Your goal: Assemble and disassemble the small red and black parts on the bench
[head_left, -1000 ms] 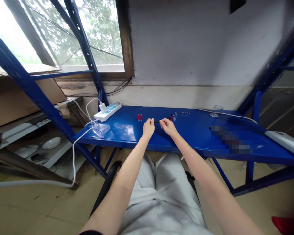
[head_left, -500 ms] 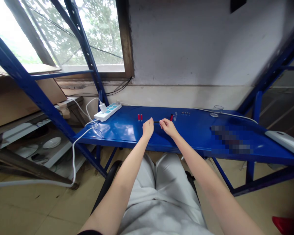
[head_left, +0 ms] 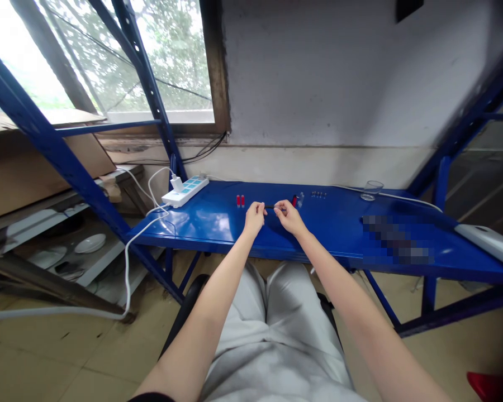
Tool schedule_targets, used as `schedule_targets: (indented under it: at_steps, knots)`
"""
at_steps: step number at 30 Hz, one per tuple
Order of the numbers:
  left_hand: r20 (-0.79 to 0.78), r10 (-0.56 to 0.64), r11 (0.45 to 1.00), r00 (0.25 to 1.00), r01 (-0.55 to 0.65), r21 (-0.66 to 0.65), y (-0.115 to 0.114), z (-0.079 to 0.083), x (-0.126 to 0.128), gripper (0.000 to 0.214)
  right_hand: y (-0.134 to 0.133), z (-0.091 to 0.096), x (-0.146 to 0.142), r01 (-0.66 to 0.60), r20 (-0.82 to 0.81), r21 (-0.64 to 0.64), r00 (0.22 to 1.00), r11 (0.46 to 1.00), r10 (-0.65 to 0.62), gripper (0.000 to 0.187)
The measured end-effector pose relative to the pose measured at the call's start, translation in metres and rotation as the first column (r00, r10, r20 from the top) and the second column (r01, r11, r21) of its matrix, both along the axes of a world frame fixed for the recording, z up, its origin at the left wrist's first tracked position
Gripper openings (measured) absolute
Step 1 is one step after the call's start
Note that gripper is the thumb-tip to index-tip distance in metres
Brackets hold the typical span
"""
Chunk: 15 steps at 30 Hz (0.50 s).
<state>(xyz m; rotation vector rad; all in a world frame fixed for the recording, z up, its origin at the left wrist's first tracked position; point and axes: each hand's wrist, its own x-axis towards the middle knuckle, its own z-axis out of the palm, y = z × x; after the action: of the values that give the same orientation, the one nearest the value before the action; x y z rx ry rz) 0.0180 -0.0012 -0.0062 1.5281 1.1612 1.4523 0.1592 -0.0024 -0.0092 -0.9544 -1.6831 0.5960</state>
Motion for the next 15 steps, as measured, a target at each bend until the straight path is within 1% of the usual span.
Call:
schedule_targets:
  at_steps: [3, 6, 9, 15]
  knots:
    - [0.042, -0.024, 0.999, 0.999, 0.023, 0.024, 0.002, -0.002, 0.001, 0.016, -0.003, 0.002, 0.0, 0.031, 0.016, -0.009, 0.999, 0.999, -0.031, 0.029]
    - [0.07, -0.067, 0.998, 0.995, 0.066, 0.021, 0.002, -0.001, 0.001, 0.012, -0.005, 0.005, 0.001, 0.076, 0.082, -0.001, 0.994, 0.997, -0.076, 0.03]
    - [0.066, -0.098, 0.995, 0.993, 0.097, 0.016, 0.001, 0.0, 0.001, 0.011, -0.007, 0.008, 0.002, 0.118, 0.132, 0.034, 0.984, 0.992, -0.121, 0.033]
    - [0.01, -0.07, 0.997, 0.997, 0.071, -0.024, 0.003, -0.003, 0.001, 0.018, -0.011, 0.011, 0.001, 0.125, 0.143, 0.053, 0.981, 0.991, -0.132, 0.034]
